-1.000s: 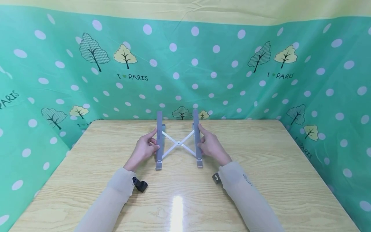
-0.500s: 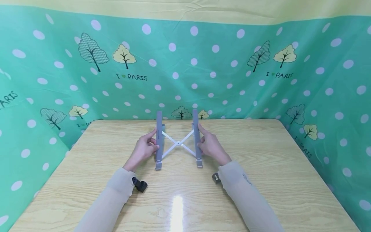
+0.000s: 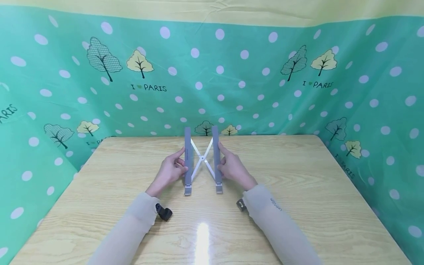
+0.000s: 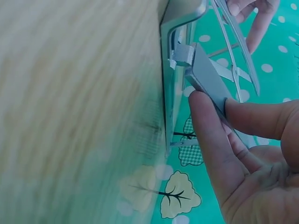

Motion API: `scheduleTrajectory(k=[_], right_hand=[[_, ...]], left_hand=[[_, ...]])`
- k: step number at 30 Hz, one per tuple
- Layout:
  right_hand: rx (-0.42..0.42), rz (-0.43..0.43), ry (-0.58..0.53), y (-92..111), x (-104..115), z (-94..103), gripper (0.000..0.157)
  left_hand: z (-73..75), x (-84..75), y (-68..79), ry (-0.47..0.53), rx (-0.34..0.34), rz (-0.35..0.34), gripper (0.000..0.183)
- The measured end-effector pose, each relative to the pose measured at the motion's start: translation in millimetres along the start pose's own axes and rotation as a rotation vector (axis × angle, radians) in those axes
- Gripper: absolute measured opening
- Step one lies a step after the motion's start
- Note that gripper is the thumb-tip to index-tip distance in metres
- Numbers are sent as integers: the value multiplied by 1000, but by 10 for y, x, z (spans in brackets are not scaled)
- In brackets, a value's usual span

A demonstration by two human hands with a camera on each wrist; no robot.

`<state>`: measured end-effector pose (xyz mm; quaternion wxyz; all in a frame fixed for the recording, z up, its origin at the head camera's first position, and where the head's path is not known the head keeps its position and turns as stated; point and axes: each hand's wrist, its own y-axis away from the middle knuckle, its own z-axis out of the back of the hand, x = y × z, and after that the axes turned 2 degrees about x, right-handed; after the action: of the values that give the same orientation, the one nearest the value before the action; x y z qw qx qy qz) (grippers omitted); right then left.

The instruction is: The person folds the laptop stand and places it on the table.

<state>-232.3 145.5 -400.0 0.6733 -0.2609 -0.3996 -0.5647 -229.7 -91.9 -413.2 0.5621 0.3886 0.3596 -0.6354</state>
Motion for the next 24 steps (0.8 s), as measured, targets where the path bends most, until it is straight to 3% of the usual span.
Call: scheduleTrajectory(k=[24], right_hand=[[-26, 34, -26, -83, -49, 38, 86]], left_hand=[[9, -7, -24, 28, 6, 4, 83]])
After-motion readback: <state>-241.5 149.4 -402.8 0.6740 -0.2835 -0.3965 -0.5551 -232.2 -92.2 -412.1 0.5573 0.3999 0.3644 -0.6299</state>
